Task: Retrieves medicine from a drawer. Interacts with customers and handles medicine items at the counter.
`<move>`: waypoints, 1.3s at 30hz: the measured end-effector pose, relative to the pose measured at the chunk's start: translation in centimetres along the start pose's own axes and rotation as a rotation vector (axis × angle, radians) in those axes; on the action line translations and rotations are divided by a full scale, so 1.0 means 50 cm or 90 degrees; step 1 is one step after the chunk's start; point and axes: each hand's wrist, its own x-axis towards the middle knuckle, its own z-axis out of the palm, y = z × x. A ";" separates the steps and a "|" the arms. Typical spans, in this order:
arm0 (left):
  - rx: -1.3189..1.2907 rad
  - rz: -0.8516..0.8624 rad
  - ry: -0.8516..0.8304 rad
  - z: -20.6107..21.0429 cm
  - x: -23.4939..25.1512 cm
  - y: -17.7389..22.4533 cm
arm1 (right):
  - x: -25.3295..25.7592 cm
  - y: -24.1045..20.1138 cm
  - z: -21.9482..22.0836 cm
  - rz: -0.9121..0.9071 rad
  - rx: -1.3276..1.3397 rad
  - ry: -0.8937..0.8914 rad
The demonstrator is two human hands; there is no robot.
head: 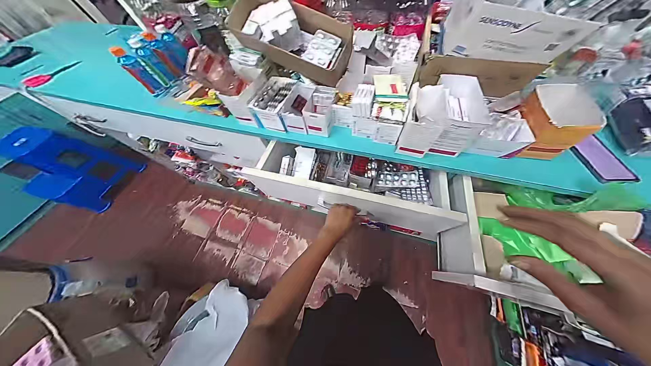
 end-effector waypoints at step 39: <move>-0.075 0.026 0.424 0.173 -0.340 0.009 | 0.611 0.056 0.781 0.198 -0.100 -0.410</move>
